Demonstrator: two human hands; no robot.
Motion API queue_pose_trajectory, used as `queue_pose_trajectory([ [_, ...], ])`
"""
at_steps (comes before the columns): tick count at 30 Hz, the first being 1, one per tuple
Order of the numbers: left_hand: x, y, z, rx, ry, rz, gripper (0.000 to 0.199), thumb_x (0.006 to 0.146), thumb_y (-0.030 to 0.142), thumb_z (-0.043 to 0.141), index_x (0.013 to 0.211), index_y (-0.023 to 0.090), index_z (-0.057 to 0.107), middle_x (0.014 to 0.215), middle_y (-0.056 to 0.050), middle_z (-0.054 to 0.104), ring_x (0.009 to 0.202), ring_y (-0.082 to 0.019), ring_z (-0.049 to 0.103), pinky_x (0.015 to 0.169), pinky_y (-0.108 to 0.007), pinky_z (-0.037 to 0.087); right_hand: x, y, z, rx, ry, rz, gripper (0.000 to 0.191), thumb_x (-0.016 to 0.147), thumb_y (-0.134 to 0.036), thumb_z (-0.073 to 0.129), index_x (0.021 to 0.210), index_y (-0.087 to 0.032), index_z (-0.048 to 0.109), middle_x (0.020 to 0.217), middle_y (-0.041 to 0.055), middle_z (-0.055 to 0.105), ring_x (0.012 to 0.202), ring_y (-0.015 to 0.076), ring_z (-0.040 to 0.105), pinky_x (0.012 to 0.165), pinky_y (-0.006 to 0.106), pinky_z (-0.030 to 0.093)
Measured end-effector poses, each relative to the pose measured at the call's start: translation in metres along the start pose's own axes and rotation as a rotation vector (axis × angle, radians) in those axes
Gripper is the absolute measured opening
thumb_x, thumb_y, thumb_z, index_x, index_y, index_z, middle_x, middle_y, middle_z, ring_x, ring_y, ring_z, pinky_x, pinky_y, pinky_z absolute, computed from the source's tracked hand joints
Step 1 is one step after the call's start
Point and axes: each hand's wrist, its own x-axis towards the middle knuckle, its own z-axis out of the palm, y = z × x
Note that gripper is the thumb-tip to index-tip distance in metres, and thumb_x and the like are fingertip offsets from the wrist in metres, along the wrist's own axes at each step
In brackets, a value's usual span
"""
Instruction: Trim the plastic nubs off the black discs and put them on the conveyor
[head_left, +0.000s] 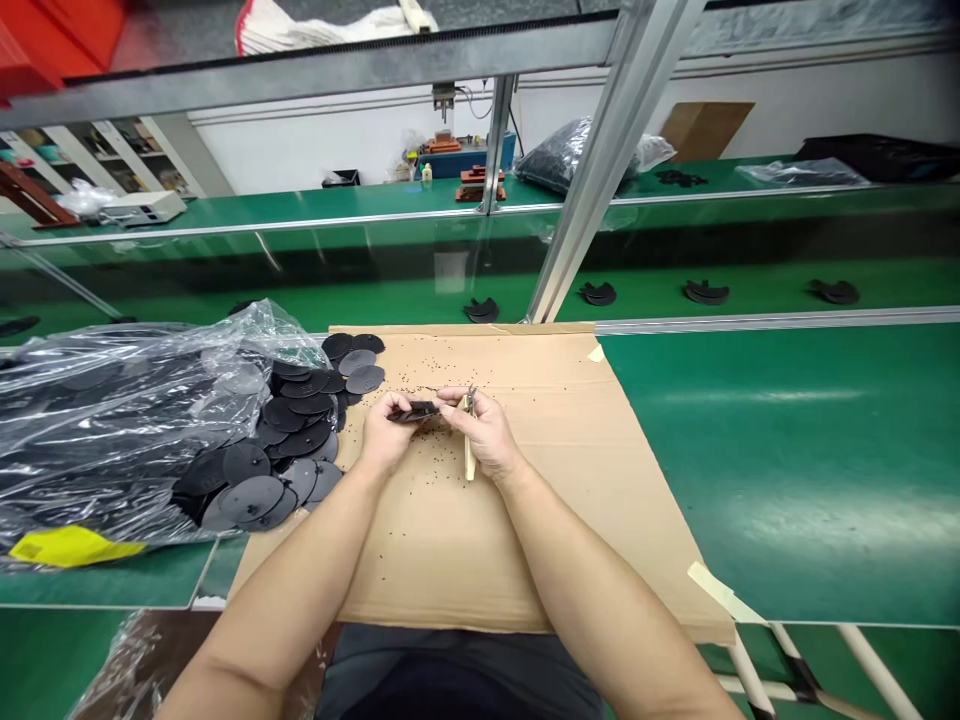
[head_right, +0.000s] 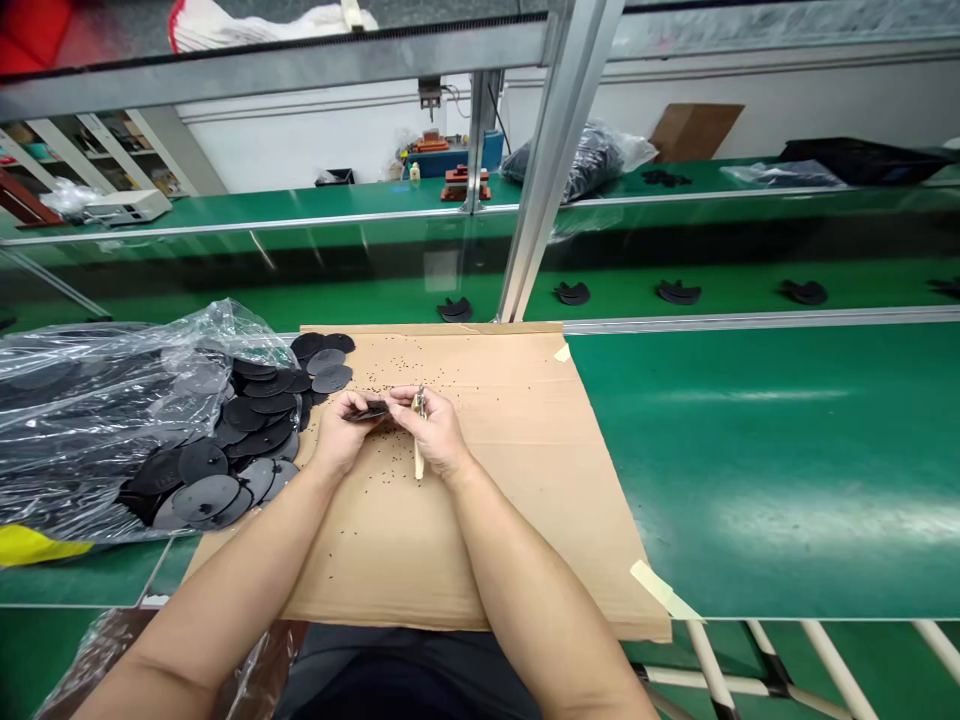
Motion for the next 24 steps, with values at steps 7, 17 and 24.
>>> queue_pose_trajectory([
  [7,-0.008,0.002,-0.001,0.467,0.003,0.394,0.016,0.064,0.01,0.063,0.072,0.02,0.053,0.086,-0.004,0.066,0.084,-0.019,0.062,0.08,-0.035,0.05,0.003,0.006,0.0,-0.069,0.131,0.037,0.033,0.053,-0.03,0.084,0.077,-0.018,0.065,0.067,-0.0021,0.063,0.063,0.0122,0.056,0.067,0.028,0.049],
  [17,-0.01,0.01,0.001,0.505,0.049,0.509,0.016,0.063,0.009,0.063,0.072,0.02,0.056,0.087,-0.005,0.065,0.088,-0.021,0.063,0.084,-0.039,0.05,0.001,0.004,0.002,-0.171,0.133,-0.032,0.026,0.057,-0.031,0.08,0.074,-0.02,0.063,0.066,-0.0021,0.06,0.061,0.0121,0.052,0.062,0.027,0.047],
  [24,-0.002,0.0,0.002,0.364,0.16,0.254,0.017,0.068,0.025,0.07,0.082,0.019,0.062,0.087,-0.005,0.067,0.08,-0.019,0.064,0.078,-0.035,0.051,0.01,0.009,-0.008,-0.058,0.246,-0.108,0.028,0.067,-0.041,0.073,0.082,-0.019,0.063,0.067,-0.0029,0.055,0.062,0.0111,0.049,0.062,0.026,0.043],
])
